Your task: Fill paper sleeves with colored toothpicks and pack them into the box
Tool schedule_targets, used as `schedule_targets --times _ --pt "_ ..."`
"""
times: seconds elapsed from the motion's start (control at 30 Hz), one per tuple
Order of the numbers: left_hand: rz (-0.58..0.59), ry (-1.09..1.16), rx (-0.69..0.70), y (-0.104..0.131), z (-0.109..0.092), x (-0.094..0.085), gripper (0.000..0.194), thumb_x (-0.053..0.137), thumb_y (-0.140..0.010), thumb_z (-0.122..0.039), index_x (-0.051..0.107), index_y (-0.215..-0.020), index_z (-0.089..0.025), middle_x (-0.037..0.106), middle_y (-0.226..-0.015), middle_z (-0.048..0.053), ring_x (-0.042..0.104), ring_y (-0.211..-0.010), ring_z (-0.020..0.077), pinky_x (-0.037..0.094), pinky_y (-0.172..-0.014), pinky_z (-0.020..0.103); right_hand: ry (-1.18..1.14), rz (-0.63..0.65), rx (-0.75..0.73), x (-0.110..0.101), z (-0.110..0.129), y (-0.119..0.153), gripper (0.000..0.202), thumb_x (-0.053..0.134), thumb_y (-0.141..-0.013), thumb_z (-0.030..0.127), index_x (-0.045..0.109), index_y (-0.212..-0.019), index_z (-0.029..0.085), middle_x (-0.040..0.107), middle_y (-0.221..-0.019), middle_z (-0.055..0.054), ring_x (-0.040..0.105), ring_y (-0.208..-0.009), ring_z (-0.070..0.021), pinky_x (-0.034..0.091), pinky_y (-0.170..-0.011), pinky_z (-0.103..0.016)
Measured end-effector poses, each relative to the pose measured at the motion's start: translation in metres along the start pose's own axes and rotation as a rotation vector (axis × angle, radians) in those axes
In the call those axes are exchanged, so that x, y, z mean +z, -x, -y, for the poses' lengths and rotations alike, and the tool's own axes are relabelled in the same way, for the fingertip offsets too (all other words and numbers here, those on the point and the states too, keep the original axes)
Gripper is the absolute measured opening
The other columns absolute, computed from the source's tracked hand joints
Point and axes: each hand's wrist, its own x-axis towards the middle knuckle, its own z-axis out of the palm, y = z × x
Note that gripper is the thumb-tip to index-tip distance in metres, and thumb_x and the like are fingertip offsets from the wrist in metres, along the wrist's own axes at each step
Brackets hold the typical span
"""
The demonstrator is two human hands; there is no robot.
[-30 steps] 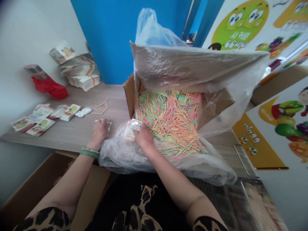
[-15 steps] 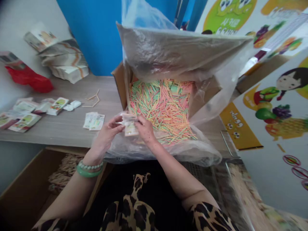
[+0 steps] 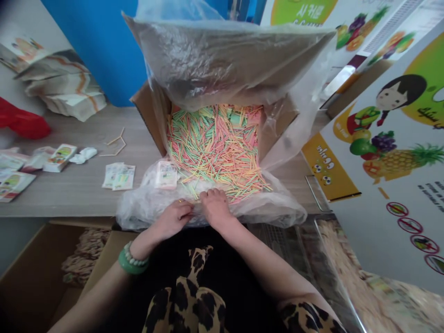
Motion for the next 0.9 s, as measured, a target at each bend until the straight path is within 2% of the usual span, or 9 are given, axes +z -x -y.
schedule_targets --times 0.13,0.3,0.4,0.47,0.6,0.67,0.73,0.8,0.9 --pt "0.005 0.008 -0.019 0.006 0.015 -0.007 0.021 0.053 -0.086 -0.015 0.063 -0.067 -0.017 0.064 -0.071 0.004 0.057 -0.078 0.0195 0.045 -0.084 0.035 -0.03 -0.03 0.036 -0.002 -0.01 -0.005 0.024 0.043 -0.096 0.014 0.065 -0.103 0.014 0.069 -0.097 -0.013 0.06 -0.096 -0.0262 0.038 -0.087 -0.037" --pt "0.0 0.156 -0.105 0.002 0.018 -0.012 0.018 0.058 -0.084 -0.017 0.064 -0.067 -0.018 0.064 -0.072 0.002 0.058 -0.08 0.019 0.044 -0.078 0.031 -0.111 -0.193 0.177 -0.022 -0.028 -0.035 0.027 0.04 -0.101 0.021 0.064 -0.112 0.018 0.067 -0.11 -0.011 0.056 -0.106 -0.0244 0.038 -0.091 -0.034" --pt "-0.009 0.205 -0.146 -0.002 0.019 -0.01 0.017 0.059 -0.083 -0.017 0.066 -0.068 -0.017 0.065 -0.073 0.003 0.059 -0.078 0.0188 0.044 -0.076 0.03 -0.033 -0.153 0.216 -0.023 -0.028 -0.055 0.027 0.047 -0.098 0.024 0.063 -0.117 0.013 0.064 -0.113 -0.016 0.055 -0.108 -0.0281 0.04 -0.091 -0.037" --pt "-0.012 0.256 -0.174 -0.004 0.021 -0.01 0.015 0.059 -0.083 -0.017 0.067 -0.069 -0.017 0.065 -0.075 0.003 0.06 -0.077 0.018 0.044 -0.074 0.029 0.055 -0.132 0.209 -0.017 -0.027 -0.062 0.027 0.045 -0.096 0.018 0.062 -0.116 0.01 0.064 -0.111 -0.019 0.055 -0.107 -0.0308 0.04 -0.09 -0.041" --pt "-0.045 0.304 -0.227 -0.006 0.015 -0.014 0.015 0.057 -0.084 -0.019 0.067 -0.073 -0.017 0.066 -0.075 0.003 0.062 -0.074 0.0172 0.047 -0.07 0.028 0.17 -0.15 0.086 -0.006 -0.029 -0.064 0.03 0.036 -0.095 0.01 0.061 -0.112 0.007 0.063 -0.108 -0.022 0.056 -0.102 -0.0321 0.039 -0.088 -0.044" --pt "-0.075 0.221 -0.159 -0.012 0.007 -0.016 0.016 0.057 -0.085 -0.018 0.067 -0.073 -0.018 0.07 -0.083 0.005 0.064 -0.082 0.0197 0.049 -0.079 0.032 0.195 -0.159 0.029 -0.006 -0.029 -0.065 0.03 0.036 -0.096 0.011 0.06 -0.113 0.007 0.063 -0.107 -0.021 0.056 -0.101 -0.0326 0.04 -0.088 -0.044" --pt "-0.093 0.138 -0.043 -0.021 0.001 -0.015 0.014 0.058 -0.084 -0.016 0.068 -0.074 -0.018 0.073 -0.106 0.009 0.065 -0.102 0.0244 0.048 -0.094 0.039 0.206 -0.163 0.008 -0.008 -0.028 -0.066 0.029 0.038 -0.095 0.012 0.06 -0.113 0.007 0.063 -0.108 -0.022 0.057 -0.103 -0.0332 0.041 -0.088 -0.044" --pt "-0.081 0.131 0.036 -0.031 -0.001 -0.011 0.014 0.058 -0.082 -0.011 0.066 -0.072 -0.017 0.068 -0.126 0.012 0.06 -0.122 0.0276 0.044 -0.104 0.041 0.173 -0.133 0.014 -0.012 -0.028 -0.07 0.028 0.041 -0.093 0.013 0.06 -0.113 0.007 0.064 -0.108 -0.022 0.058 -0.103 -0.0331 0.042 -0.089 -0.043" --pt "-0.043 0.189 0.015 -0.042 0.009 -0.004 0.017 0.056 -0.08 -0.007 0.064 -0.07 -0.017 0.07 -0.125 0.013 0.06 -0.125 0.0267 0.047 -0.103 0.039 -0.001 -0.022 0.083 -0.018 -0.04 -0.08 0.03 0.046 -0.088 0.014 0.06 -0.113 0.009 0.066 -0.108 -0.02 0.061 -0.1 -0.0303 0.044 -0.088 -0.04"
